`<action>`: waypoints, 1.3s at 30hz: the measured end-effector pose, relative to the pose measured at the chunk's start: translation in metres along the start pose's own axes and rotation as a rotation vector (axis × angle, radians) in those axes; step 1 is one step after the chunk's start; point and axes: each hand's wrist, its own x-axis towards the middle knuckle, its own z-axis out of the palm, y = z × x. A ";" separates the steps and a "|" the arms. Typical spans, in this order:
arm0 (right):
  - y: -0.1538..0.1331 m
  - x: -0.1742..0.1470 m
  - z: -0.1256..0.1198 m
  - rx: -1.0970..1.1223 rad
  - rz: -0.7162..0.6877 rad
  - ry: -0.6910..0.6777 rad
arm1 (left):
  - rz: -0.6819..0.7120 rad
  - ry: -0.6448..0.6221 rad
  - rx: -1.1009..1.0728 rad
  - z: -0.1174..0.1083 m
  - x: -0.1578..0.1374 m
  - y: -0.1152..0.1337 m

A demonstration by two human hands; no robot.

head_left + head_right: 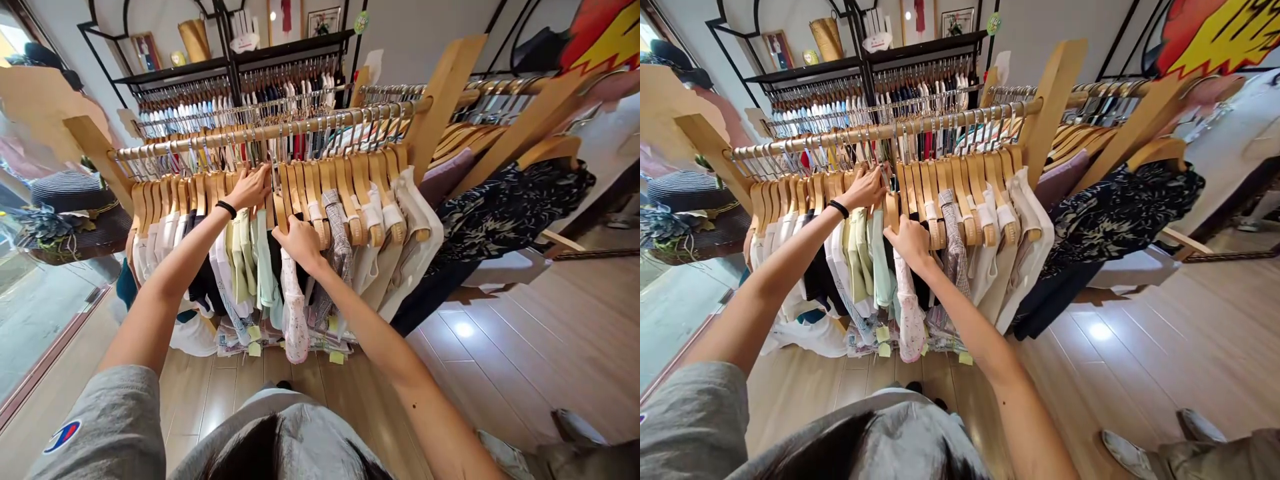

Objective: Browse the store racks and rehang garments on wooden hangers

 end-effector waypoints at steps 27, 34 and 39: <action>0.118 -0.201 -0.039 0.393 -0.018 -0.315 | -0.134 -0.005 -0.049 0.004 0.019 0.015; 0.144 -0.248 -0.061 0.369 0.000 -0.346 | -0.087 -0.004 -0.045 0.005 0.030 0.007; 0.166 -0.269 -0.060 0.361 0.028 -0.326 | -0.050 0.040 -0.059 -0.007 0.018 0.003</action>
